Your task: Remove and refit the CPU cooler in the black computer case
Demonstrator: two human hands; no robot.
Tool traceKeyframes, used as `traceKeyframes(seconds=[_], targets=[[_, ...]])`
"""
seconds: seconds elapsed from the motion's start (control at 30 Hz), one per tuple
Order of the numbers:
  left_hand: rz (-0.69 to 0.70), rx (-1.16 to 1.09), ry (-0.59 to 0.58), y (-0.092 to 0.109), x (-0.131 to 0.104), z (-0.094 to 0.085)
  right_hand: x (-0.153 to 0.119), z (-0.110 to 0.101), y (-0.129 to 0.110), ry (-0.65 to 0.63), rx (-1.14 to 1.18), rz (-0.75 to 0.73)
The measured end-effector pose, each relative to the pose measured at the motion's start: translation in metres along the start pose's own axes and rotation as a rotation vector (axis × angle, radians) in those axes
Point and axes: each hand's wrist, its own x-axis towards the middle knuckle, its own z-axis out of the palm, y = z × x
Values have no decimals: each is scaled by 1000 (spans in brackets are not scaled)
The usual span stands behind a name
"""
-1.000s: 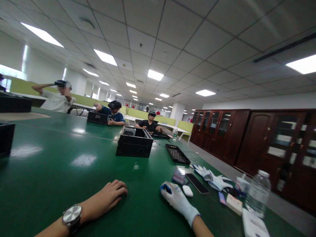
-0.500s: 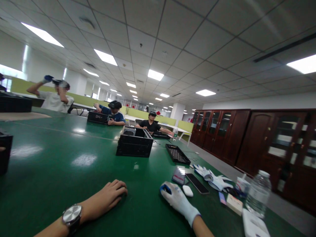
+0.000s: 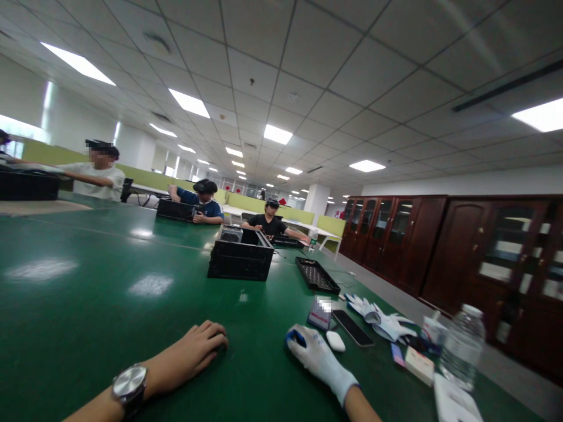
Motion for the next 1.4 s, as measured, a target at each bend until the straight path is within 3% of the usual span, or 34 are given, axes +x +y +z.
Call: traceKeyframes(seconds=[0.53,0.93,1.2,1.4], targets=[[-30,12,-44,6,-1,-5,-2,-5,1,-28,-33,-80],[-28,20,-48,7,0,-5,-1,3,5,-58,-41,-35],[-40,5,-53,10,-1,-7,1,5,8,-161,-51,-2],[-61,17,-68,14,-1,-11,0,4,8,-130,39,30]])
